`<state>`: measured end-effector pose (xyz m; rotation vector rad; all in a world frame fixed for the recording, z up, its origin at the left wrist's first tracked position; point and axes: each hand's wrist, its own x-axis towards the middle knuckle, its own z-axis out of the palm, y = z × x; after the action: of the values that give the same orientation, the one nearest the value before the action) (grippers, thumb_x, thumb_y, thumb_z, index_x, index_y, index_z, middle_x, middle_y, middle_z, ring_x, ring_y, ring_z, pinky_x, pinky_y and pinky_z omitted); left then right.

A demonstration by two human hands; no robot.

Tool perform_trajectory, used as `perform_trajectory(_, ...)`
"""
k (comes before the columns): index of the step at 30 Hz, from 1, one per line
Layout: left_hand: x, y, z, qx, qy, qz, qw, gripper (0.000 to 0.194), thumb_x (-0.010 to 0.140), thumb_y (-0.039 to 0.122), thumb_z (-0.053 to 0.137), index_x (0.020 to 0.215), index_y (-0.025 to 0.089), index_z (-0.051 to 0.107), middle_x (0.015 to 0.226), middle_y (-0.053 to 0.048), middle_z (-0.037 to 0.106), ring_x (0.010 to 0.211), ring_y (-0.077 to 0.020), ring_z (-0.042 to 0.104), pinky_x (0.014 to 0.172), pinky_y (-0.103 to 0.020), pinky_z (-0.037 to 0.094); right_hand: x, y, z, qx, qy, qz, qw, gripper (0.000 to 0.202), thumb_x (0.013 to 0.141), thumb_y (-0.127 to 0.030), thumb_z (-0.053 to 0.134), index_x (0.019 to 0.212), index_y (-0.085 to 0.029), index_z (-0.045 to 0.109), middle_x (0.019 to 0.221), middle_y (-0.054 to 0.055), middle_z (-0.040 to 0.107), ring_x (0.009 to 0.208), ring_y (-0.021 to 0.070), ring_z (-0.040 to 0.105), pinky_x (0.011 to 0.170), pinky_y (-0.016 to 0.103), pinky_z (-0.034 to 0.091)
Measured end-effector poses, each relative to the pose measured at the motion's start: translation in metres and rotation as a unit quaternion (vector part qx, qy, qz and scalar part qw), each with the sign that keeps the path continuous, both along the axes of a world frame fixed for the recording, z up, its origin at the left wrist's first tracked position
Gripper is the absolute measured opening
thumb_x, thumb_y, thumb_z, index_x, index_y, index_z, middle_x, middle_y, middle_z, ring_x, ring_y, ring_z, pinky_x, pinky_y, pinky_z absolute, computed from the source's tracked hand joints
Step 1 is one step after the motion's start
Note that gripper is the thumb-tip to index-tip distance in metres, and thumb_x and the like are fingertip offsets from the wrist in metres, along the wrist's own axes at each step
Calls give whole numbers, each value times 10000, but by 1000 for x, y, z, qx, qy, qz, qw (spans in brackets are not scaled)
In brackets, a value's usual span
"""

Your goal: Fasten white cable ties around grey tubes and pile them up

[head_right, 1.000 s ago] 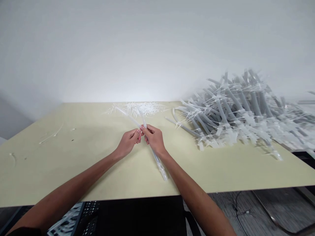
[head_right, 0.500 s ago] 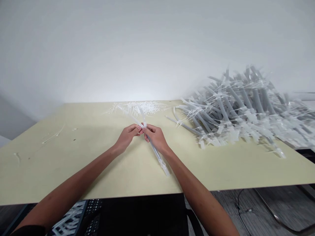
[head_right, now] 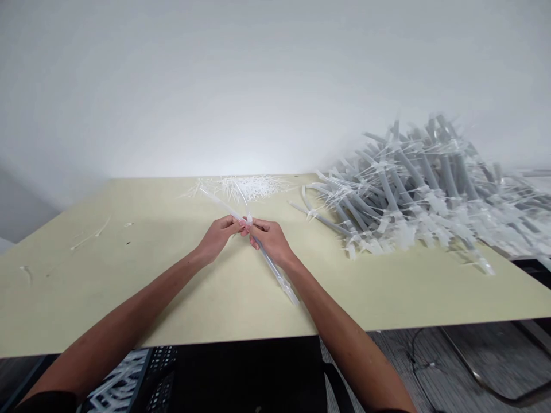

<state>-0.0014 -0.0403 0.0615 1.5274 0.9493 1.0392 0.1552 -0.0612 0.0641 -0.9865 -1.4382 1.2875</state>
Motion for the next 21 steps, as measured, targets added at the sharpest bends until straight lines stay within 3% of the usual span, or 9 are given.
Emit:
perform_trajectory(8, 4, -1, -2, -13, -13, -2, 1000, 325, 768, 469, 519, 705, 150, 521, 751, -34, 583, 820, -155, 535, 809, -297, 405, 0, 0, 0, 18, -9, -22, 1000, 305, 763, -437, 519, 740, -158, 639, 505, -27, 485, 449, 78, 390, 514, 248, 301)
perform_trajectory(11, 1, 0, -3, -19, 22, 7, 1000, 386, 784, 526, 460, 752, 151, 544, 798, -51, 593, 772, -153, 527, 766, -294, 413, 2, 1, 2, -8, 35, -24, 999, 309, 764, -430, 524, 777, -145, 644, 522, -16, 505, 432, 78, 381, 505, 255, 301)
perform_trajectory(14, -4, 0, -5, -27, 74, -28, 996, 460, 821, 547, 360, 702, 149, 559, 744, -48, 585, 705, -149, 514, 727, -290, 401, 7, 3, 2, -34, 78, -34, 996, 310, 752, -423, 545, 778, -130, 646, 526, -12, 493, 422, 71, 364, 482, 252, 280)
perform_trajectory(17, -6, -2, -5, 9, 126, -51, 991, 473, 850, 509, 312, 598, 161, 508, 620, -10, 513, 616, -129, 458, 657, -266, 362, 12, 6, 0, -35, 88, -43, 995, 293, 753, -413, 550, 763, -134, 640, 536, -16, 485, 432, 66, 365, 486, 247, 283)
perform_trajectory(21, 1, -11, 0, 74, 168, 1, 983, 443, 872, 462, 280, 572, 174, 435, 563, 17, 435, 537, -115, 378, 555, -252, 288, 9, 8, -4, 9, 30, -73, 997, 277, 778, -402, 520, 774, -152, 639, 538, -22, 484, 439, 71, 376, 501, 247, 310)
